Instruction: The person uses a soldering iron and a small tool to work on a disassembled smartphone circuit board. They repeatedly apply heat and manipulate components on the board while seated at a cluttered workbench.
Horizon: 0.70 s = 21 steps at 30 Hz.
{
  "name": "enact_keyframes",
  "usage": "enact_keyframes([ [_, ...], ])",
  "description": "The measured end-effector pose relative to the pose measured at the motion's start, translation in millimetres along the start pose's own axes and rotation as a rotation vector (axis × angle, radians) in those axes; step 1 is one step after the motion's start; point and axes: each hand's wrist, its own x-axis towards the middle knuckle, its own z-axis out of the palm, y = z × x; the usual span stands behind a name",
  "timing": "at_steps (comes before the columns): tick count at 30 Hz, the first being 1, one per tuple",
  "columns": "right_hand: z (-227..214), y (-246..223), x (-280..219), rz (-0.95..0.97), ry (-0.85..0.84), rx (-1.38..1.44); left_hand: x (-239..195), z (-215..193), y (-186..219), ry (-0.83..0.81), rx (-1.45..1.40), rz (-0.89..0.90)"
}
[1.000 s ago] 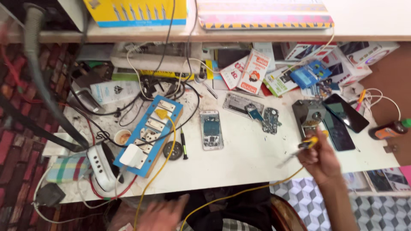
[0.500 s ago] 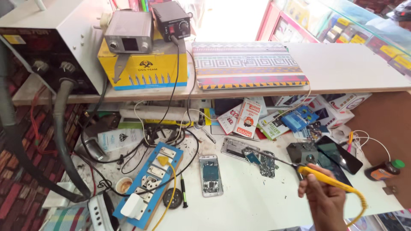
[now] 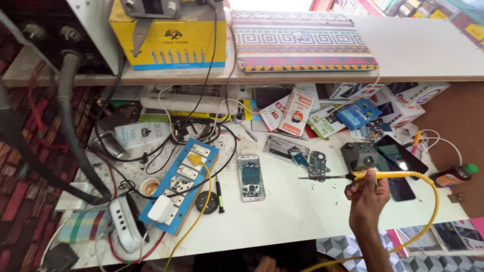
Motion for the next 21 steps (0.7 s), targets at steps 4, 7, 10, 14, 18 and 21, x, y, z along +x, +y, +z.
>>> enact_keyframes([
  [4,9,27,-10,0.043,0.009,0.001,2,6,8,0.106,0.042,-0.028],
  [7,19,39,-15,0.098,0.005,-0.049,13,-4,33,-0.015,-0.008,-0.011],
  [10,24,46,-13,0.137,-0.032,-0.050,30,-38,26,-0.035,-0.098,0.055],
  [14,20,58,-14,0.180,-0.083,-0.081,49,-116,-9,0.136,-0.134,-0.292],
  [18,19,75,-20,0.242,-0.043,-0.056,79,-173,-78,-0.075,-0.071,-0.816],
  [21,14,88,-26,0.244,0.008,-0.033,96,-189,-109,-0.142,-0.047,-0.961],
])
